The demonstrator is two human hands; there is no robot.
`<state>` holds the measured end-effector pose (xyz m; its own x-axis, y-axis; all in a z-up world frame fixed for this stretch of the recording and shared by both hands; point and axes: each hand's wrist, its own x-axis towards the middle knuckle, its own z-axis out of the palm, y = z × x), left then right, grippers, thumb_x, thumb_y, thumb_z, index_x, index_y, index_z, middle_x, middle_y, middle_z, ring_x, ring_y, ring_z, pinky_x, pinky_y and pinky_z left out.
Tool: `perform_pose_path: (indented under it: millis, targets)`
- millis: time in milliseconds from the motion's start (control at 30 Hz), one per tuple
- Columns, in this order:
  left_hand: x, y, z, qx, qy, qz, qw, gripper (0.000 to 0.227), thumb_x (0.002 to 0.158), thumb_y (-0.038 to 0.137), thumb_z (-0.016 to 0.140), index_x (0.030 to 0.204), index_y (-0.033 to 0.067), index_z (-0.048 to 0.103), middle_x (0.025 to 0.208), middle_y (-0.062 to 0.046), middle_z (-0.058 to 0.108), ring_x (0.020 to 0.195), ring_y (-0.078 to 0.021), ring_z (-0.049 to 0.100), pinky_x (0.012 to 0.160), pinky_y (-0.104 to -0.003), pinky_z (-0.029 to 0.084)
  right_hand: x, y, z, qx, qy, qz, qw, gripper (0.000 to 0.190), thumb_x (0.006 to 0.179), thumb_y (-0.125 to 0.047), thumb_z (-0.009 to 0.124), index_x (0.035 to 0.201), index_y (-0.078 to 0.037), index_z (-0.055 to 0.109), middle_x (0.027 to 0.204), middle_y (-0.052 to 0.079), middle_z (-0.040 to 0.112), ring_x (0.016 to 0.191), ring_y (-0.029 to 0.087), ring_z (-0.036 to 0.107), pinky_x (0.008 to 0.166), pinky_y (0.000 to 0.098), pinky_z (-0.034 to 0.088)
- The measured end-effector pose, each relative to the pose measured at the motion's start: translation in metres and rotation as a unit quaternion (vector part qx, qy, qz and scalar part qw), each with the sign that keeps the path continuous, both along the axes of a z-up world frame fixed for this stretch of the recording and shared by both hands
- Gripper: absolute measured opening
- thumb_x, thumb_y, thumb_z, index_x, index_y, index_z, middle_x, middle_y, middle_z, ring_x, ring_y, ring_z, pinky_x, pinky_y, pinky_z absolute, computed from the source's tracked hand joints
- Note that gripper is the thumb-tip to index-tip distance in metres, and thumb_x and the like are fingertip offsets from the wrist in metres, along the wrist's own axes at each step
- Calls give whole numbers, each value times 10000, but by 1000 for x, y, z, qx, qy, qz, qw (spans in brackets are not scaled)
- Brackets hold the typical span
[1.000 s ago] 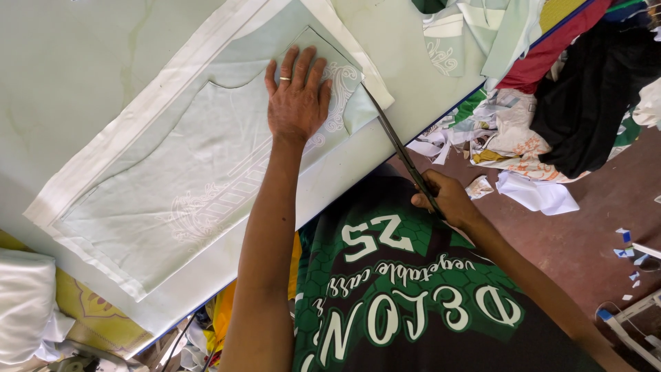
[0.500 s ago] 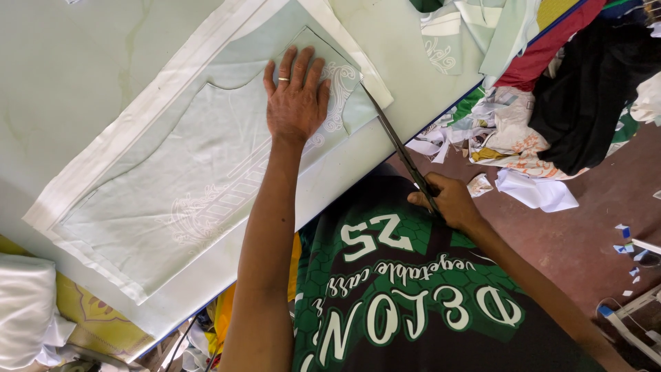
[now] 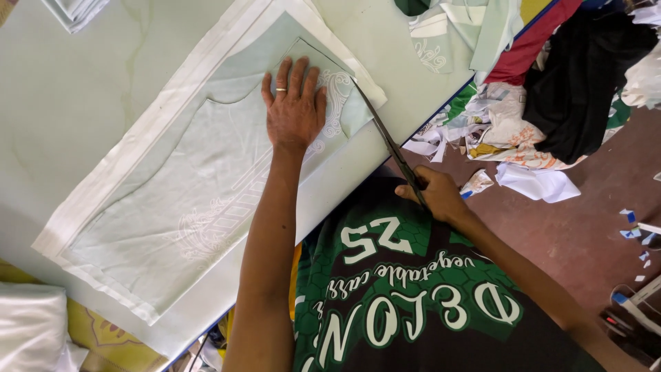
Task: The person cuts a light-colored patterned fabric using large shears on a white table, following a pre-drawn outline. After cutting, the person folds the fabric piece and uses a pen to mark details on the folded fabric.
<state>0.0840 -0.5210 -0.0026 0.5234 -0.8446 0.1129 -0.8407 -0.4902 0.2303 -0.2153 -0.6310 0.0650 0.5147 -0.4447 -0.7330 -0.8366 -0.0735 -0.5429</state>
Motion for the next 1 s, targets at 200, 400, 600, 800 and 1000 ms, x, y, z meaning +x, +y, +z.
perform_pose_path:
  millis: [200,400,600,800,1000]
  targets:
    - [1,1,0,4,27,4,1000,424,1100,392,378,1409,161,554,1548,-10,453,1478,-287,304,1184,-621,202,2,24,-1,-2,-41,-73,996,399,841,-357,855,723,-106,568,624,11,528,590,116,469,542,287,357]
    - [-1,2,-4,-65,-23,7,998,336,1071,343,498,1328,163,617,1477,-9,526,1430,-285,392,1137,-639,311,25,37,19,47,-18,-138,989,381,877,-350,807,768,-98,543,622,33,500,502,143,476,447,299,387]
    - [-1,3,-8,-81,-40,16,996,303,1061,323,522,1310,180,621,1467,0,534,1415,-283,423,1136,-628,322,43,51,21,-18,-11,-138,990,439,863,-462,804,734,-124,555,723,14,522,682,143,465,634,295,330]
    - [1,5,-10,-66,-6,11,998,343,1068,330,490,1356,174,592,1496,-18,510,1437,-314,397,1147,-648,297,57,80,13,25,-16,-220,975,338,872,-408,789,917,-86,697,603,36,549,457,123,493,396,256,418]
    - [2,6,-9,-63,8,9,998,347,1079,340,470,1358,175,594,1500,-17,499,1439,-312,387,1161,-647,278,62,106,-5,-12,-85,-210,974,426,929,-460,709,748,-110,548,499,25,548,382,130,528,397,255,399]
